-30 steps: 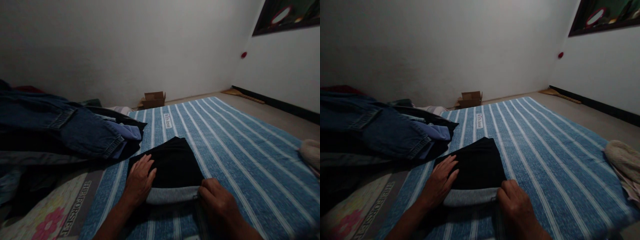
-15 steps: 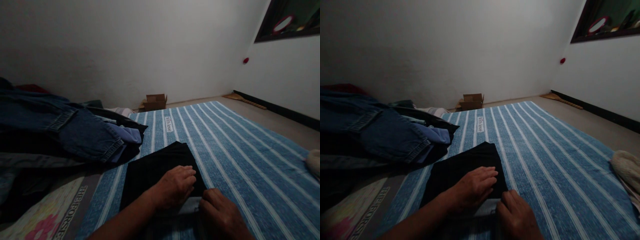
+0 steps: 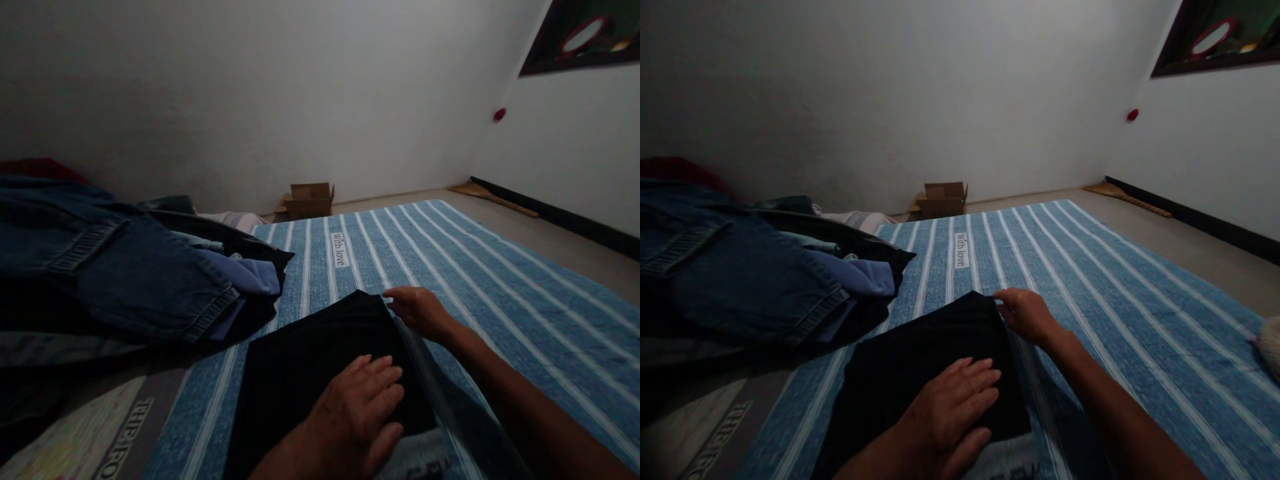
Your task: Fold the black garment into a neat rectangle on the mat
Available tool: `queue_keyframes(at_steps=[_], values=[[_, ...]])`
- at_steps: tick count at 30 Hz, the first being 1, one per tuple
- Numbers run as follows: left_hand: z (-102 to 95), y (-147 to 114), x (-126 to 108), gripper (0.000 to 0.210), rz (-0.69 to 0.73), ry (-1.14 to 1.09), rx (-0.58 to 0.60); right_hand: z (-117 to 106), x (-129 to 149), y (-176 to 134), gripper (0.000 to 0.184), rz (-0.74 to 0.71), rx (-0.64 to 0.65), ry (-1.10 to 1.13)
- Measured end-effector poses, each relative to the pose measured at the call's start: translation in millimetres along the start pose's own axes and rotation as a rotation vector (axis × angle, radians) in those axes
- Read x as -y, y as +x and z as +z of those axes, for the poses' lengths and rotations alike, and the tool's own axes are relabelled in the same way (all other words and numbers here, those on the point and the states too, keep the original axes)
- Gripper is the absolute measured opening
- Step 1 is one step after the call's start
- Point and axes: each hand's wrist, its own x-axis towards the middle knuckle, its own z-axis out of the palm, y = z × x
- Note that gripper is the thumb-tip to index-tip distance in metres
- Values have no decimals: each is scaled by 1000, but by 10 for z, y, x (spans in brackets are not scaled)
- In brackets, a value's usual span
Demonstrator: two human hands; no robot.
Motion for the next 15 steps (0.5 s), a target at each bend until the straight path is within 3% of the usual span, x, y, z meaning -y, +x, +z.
queue_keyframes(at_steps=[5,15], values=[[-9,-4,3,36,-16,-39,5,-8,77,345,27,-73,200,-150],[67,-7,0,59,-160,48,-78,-88,166,384,24,-161,341,-310]])
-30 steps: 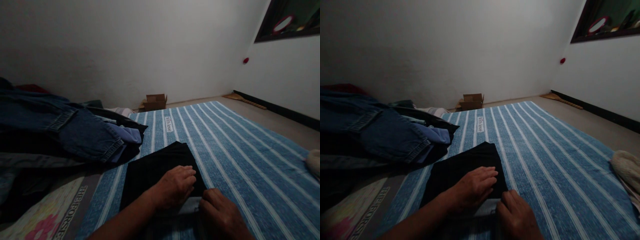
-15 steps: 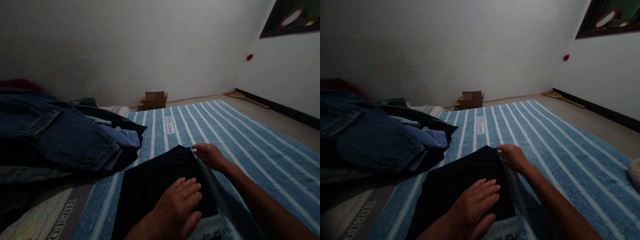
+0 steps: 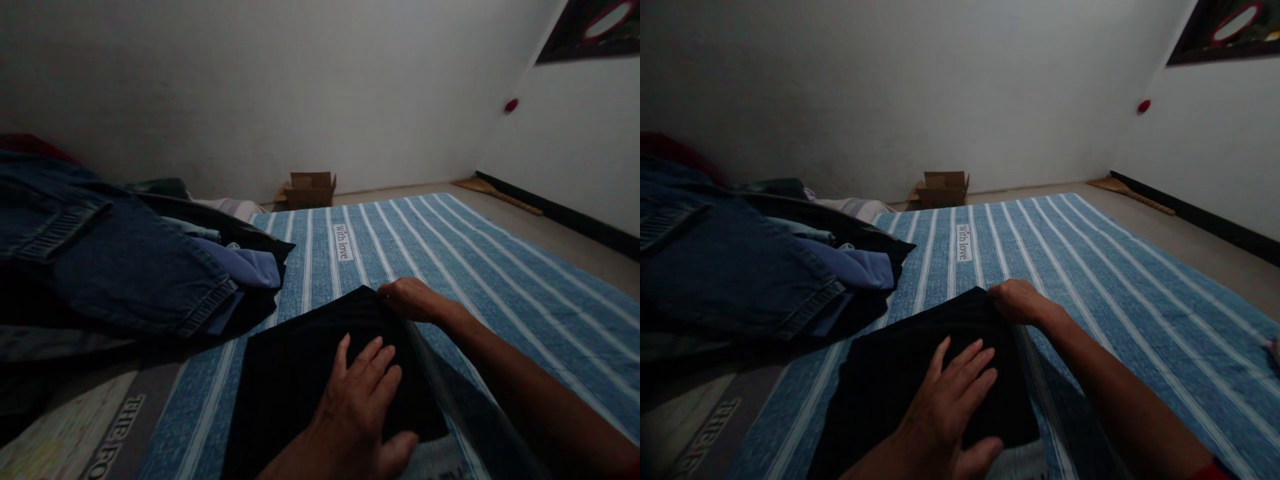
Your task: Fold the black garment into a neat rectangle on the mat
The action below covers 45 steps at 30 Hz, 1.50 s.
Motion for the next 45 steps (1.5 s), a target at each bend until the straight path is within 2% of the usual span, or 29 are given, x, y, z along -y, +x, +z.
queue_keyframes(at_steps=[7,12,14,16,20,25,29,35,37,40,44,45], values=[[-31,29,17,59,-52,-30,47,16,1,80,24,16,5,-66],[-25,35,40,36,-53,-20,17,79,-48,136,27,127,-48,-91],[8,27,45,32,-68,21,-16,119,-43,137,27,159,-54,-91],[56,15,51,40,-98,77,-70,154,-26,129,28,183,-54,-89],[150,8,65,73,-248,188,-123,184,4,113,27,211,-54,-84],[144,76,38,95,-442,177,26,195,43,103,27,239,-47,-65],[65,128,-3,101,-494,128,168,218,80,93,26,253,-46,-46],[58,123,-15,101,-484,112,181,148,147,48,24,296,-86,-25],[82,111,-4,101,-476,121,161,83,256,-41,25,322,-121,-26],[117,79,26,99,-461,131,111,49,583,-270,26,331,-234,18],[116,27,54,82,-413,108,108,256,1132,-555,30,180,-705,359],[106,19,53,76,-411,102,132,334,1233,-591,31,155,-753,403]])
